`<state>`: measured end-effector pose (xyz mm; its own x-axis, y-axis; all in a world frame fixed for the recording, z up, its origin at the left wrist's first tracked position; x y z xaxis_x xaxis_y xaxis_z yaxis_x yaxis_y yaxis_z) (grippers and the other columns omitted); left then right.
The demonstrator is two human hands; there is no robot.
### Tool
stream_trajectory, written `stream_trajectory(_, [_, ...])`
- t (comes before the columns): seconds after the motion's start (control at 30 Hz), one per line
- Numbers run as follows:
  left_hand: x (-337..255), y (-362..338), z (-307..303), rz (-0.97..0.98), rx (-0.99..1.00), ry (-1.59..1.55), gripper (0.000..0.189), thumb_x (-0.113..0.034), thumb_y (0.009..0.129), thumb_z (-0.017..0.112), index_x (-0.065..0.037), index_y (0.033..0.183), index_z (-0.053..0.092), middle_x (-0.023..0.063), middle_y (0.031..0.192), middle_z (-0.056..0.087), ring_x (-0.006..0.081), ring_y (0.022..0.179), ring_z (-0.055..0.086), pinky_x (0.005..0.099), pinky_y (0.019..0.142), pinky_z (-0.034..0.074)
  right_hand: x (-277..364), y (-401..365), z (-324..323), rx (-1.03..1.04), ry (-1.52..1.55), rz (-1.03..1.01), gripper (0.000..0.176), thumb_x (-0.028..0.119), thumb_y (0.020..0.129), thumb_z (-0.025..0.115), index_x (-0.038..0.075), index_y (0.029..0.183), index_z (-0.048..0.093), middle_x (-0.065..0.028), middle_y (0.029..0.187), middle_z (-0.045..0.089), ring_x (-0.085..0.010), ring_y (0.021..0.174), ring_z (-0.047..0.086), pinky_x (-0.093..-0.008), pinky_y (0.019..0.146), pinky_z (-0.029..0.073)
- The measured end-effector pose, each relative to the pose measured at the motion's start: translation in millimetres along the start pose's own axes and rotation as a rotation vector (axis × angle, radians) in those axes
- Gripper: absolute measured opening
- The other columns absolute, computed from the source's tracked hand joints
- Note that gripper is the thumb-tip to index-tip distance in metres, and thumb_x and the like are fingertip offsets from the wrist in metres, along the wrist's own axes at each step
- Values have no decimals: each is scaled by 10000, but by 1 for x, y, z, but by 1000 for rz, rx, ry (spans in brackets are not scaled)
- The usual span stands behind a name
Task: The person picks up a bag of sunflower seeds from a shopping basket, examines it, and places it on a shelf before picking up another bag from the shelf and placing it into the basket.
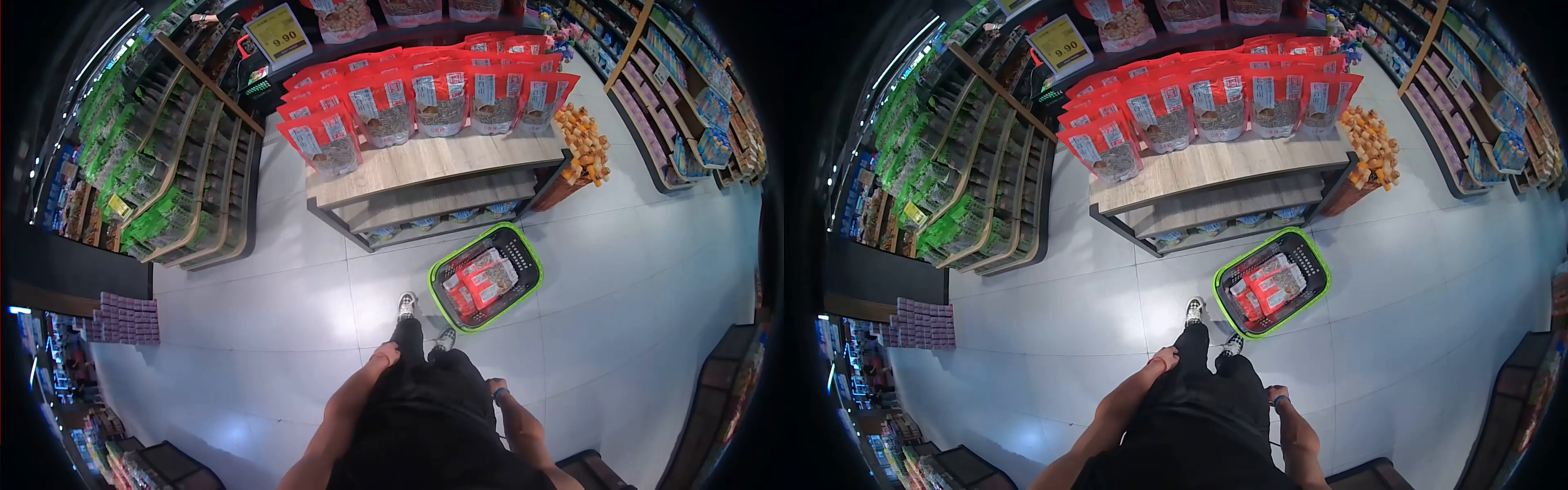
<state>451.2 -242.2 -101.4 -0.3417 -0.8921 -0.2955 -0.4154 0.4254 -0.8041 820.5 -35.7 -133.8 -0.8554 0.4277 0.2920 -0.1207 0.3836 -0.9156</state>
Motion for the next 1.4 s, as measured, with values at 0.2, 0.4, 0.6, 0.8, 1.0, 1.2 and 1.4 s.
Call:
stream_trajectory(0.2, [-28,-25,1,-147,66,94,360,-209,861,485,-127,1198,585,210,1276,534,406,1158,530,464,985,441,12,30,12,-22,-76,-187,330,244,841,550,-35,943,694,-195,922,700,-286,888,672,-361,813,498])
stream_trajectory(0.4, [-14,-17,17,-151,44,26,367,-218,865,480,-155,1214,573,195,1301,510,413,1184,508,481,998,426,50,48,20,-25,-75,-271,275,179,829,567,-29,951,699,-164,891,704,-250,837,674,-341,747,519])
stream_trajectory(0.6, [-6,-21,17,-153,0,-10,365,-224,875,476,-150,1220,567,195,1294,517,415,1178,509,472,993,428,84,28,24,131,255,-88,240,131,857,531,-21,998,654,-130,897,686,-221,779,666,-339,633,531])
stream_trajectory(0.8, [-11,-36,16,-169,36,10,368,-223,883,481,-146,1237,549,181,1283,526,422,1146,523,473,978,437,56,53,36,57,-9,-227,249,143,818,552,-26,935,695,-150,876,698,-233,802,669,-341,701,536])
stream_trajectory(1.0, [-16,-22,32,-191,108,210,418,-282,894,485,-134,1284,455,177,1367,424,421,1204,470,520,957,436,49,33,39,-43,-233,-243,299,266,824,549,28,891,717,-188,903,696,-297,891,671,-382,821,511])
stream_trajectory(1.2, [-10,17,64,-216,157,245,635,-541,875,516,-104,1318,389,234,1354,368,454,1206,427,569,954,410,75,39,38,-18,-435,-218,273,287,837,532,81,938,680,-176,940,683,-334,953,647,-419,845,510])
stream_trajectory(1.4, [-29,55,65,-380,349,464,1052,-646,770,609,-59,1489,115,291,1477,179,524,1339,196,669,990,306,133,102,40,-107,-403,-394,180,182,902,529,51,918,652,-97,776,705,-243,750,701,-338,694,544])
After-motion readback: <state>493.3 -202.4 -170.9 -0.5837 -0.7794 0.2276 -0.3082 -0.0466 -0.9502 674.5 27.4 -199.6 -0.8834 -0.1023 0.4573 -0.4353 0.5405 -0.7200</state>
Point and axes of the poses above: each hand's wrist, its own y-axis towards the middle knuckle, its own z-axis out of the palm, x = y × z, the point moved 6 cm from there along y, towards the middle knuckle
